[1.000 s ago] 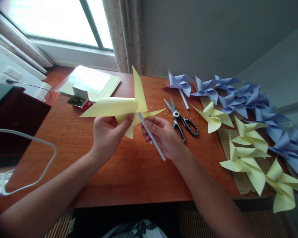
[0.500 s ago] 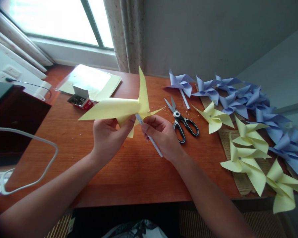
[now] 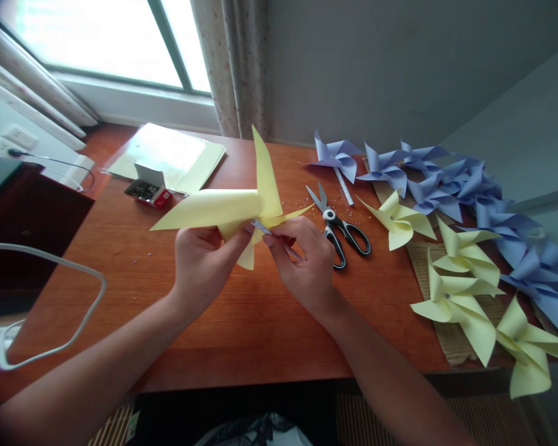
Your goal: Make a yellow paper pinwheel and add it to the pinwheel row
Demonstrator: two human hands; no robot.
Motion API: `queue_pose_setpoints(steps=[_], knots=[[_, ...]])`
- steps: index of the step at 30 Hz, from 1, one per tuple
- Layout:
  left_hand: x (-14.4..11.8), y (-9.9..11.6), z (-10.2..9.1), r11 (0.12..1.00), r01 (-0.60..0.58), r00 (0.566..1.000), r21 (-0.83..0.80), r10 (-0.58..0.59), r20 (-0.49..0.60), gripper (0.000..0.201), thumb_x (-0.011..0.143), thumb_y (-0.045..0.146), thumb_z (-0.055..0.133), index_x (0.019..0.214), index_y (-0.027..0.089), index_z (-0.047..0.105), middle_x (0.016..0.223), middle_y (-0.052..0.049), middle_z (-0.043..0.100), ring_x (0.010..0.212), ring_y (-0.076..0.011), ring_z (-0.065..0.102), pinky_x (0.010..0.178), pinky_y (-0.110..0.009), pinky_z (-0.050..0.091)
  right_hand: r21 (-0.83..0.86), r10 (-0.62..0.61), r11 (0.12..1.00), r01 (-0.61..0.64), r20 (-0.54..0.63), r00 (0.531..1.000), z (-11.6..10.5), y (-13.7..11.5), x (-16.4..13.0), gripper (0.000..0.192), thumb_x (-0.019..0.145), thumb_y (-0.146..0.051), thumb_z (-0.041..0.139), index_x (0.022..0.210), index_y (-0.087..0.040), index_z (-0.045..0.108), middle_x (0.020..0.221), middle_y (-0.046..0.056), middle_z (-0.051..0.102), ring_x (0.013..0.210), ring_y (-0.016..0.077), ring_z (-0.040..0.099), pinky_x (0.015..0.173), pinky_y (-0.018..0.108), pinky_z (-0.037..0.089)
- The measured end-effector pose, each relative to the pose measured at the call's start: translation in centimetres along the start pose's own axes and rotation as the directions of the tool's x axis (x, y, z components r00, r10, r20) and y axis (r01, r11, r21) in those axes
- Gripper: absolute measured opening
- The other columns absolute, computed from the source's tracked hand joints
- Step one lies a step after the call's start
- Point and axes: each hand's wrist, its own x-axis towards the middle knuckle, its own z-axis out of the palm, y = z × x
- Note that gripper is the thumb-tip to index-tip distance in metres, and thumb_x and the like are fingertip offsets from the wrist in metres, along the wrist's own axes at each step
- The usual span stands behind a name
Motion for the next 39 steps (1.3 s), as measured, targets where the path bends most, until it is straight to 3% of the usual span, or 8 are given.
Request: queue_pose_setpoints(steps=[8, 12, 19, 30, 34, 39], knots=[[-0.44, -0.24, 0.26, 0.997, -0.060, 0.998, -0.049, 0.060, 0.002, 0.019, 0.082, 0.025, 0.074, 0.098, 0.016, 0.078, 0.105, -0.009, 0.079, 0.099, -0.0251, 0.073, 0.096, -0.034, 0.056, -0.038, -0.063, 0.997, 0.062, -0.034, 0.997, -0.14, 0.04, 0.02, 0.011, 0.086, -0.013, 0.069, 0.086, -0.023, 0.065, 0.081, 0.002, 0.067, 0.069, 0.0158, 0.059, 0.065, 0.031, 0.051], [-0.48, -0.46, 0.29, 0.996, -0.090, 0.996, 0.008, 0.090, -0.010, 0.024, 0.083, 0.024, 0.074, 0.105, 0.017, 0.078, 0.107, -0.009, 0.079, 0.099, -0.0257, 0.073, 0.096, -0.035, 0.056, -0.030, -0.062, 0.998, 0.061, -0.023, 0.998, -0.12, 0.11, 0.07, 0.011, 0.086, -0.013, 0.069, 0.085, -0.023, 0.065, 0.080, 0.002, 0.066, 0.068, 0.0159, 0.059, 0.064, 0.031, 0.050], [-0.62, -0.46, 0.36, 0.993, -0.081, 0.996, 0.089, 0.084, -0.032, 0.021, 0.081, 0.028, 0.074, 0.098, 0.017, 0.079, 0.096, -0.008, 0.080, 0.092, -0.0252, 0.074, 0.093, -0.035, 0.057, -0.064, -0.068, 0.996, 0.066, -0.031, 0.997, -0.01, 0.14, 0.00, 0.010, 0.088, -0.016, 0.067, 0.085, -0.025, 0.065, 0.080, 0.002, 0.067, 0.067, 0.0170, 0.058, 0.063, 0.033, 0.051], [-0.57, 0.17, 0.26, 0.968, -0.143, 0.986, 0.209, 0.157, -0.051, 0.015, 0.079, 0.026, 0.074, 0.091, 0.017, 0.079, 0.097, -0.008, 0.080, 0.095, -0.0259, 0.074, 0.094, -0.035, 0.056, -0.052, -0.076, 0.996, 0.076, -0.003, 0.997, 0.06, 0.09, -0.18, 0.008, 0.089, -0.018, 0.064, 0.090, -0.026, 0.063, 0.078, 0.002, 0.063, 0.066, 0.0167, 0.057, 0.063, 0.033, 0.050], [-0.41, 0.05, 0.30, 0.972, -0.148, 0.985, 0.181, 0.161, -0.058, 0.014, 0.080, 0.025, 0.074, 0.090, 0.016, 0.079, 0.095, -0.008, 0.080, 0.091, -0.0245, 0.074, 0.092, -0.034, 0.056, 0.015, -0.026, 1.000, 0.026, 0.022, 0.999, 0.21, -0.06, -0.27, 0.007, 0.091, -0.019, 0.064, 0.094, -0.025, 0.065, 0.081, 0.002, 0.065, 0.070, 0.0166, 0.059, 0.066, 0.032, 0.051], [-0.29, -0.08, 0.29, 0.979, -0.108, 0.992, 0.170, 0.118, -0.046, 0.012, 0.081, 0.024, 0.074, 0.088, 0.017, 0.080, 0.092, -0.007, 0.080, 0.089, -0.0246, 0.074, 0.093, -0.034, 0.056, 0.200, 0.180, 0.961, -0.192, 0.080, 0.980, 0.32, -0.06, -0.26, 0.006, 0.094, -0.029, 0.064, 0.092, -0.024, 0.067, 0.083, 0.002, 0.066, 0.074, 0.0166, 0.062, 0.068, 0.031, 0.053]])
